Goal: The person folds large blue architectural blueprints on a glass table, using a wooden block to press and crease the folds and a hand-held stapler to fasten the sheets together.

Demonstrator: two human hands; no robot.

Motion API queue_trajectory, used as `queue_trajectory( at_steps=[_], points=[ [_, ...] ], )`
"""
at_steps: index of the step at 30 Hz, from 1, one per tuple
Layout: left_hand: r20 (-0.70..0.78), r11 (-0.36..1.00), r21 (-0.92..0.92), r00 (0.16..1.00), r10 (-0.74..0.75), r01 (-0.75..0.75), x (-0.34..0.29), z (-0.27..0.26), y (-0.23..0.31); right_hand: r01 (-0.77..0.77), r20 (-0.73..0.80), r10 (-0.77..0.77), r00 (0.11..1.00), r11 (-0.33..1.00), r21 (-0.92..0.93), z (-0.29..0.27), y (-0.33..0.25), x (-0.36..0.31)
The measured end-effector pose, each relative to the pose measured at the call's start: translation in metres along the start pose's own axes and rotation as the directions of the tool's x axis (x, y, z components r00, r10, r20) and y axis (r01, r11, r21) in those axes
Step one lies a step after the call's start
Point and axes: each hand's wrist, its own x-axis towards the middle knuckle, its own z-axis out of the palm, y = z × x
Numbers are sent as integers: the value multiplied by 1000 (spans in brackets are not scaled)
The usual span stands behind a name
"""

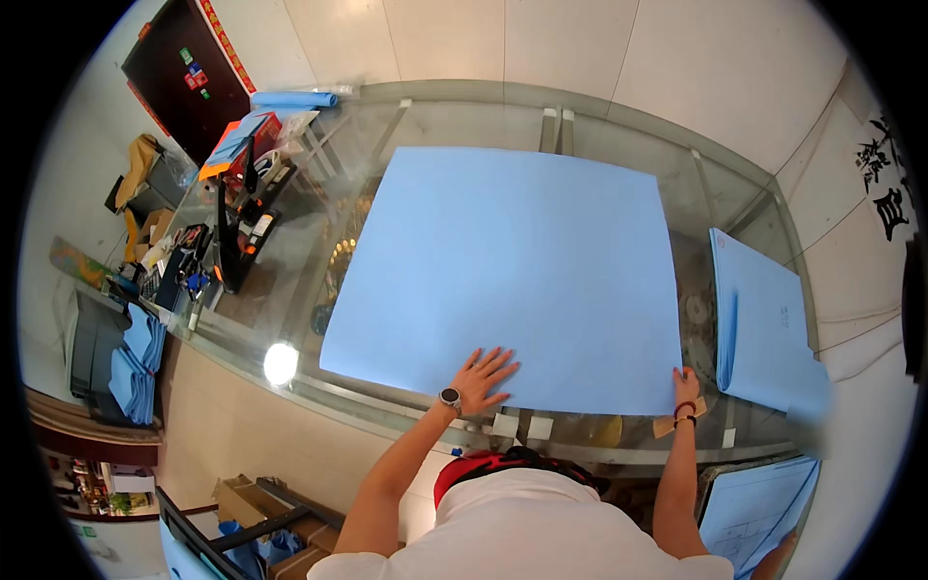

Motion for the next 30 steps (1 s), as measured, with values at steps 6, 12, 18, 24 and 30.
queue_trajectory(
  at_steps=[6,12,18,24,30],
  points=[
    [22,1000,-12,1000,4,-4,11,-2,9,-77,12,78,997,996,-53,-10,-21,-10],
    [100,944,48,942,319,-325,53,30,29,-56,31,56,998,998,12,4,-37,-6],
    [203,911,-106,888,412,-399,74,21,46,-140,5,141,990,987,-83,-6,-29,-3],
    [228,934,-40,907,354,-355,69,15,45,-206,-113,219,969,972,113,-31,-56,-30],
    [264,935,-76,897,354,-347,78,20,53,-364,-376,251,892,893,-266,-43,-53,-117]
  ],
)
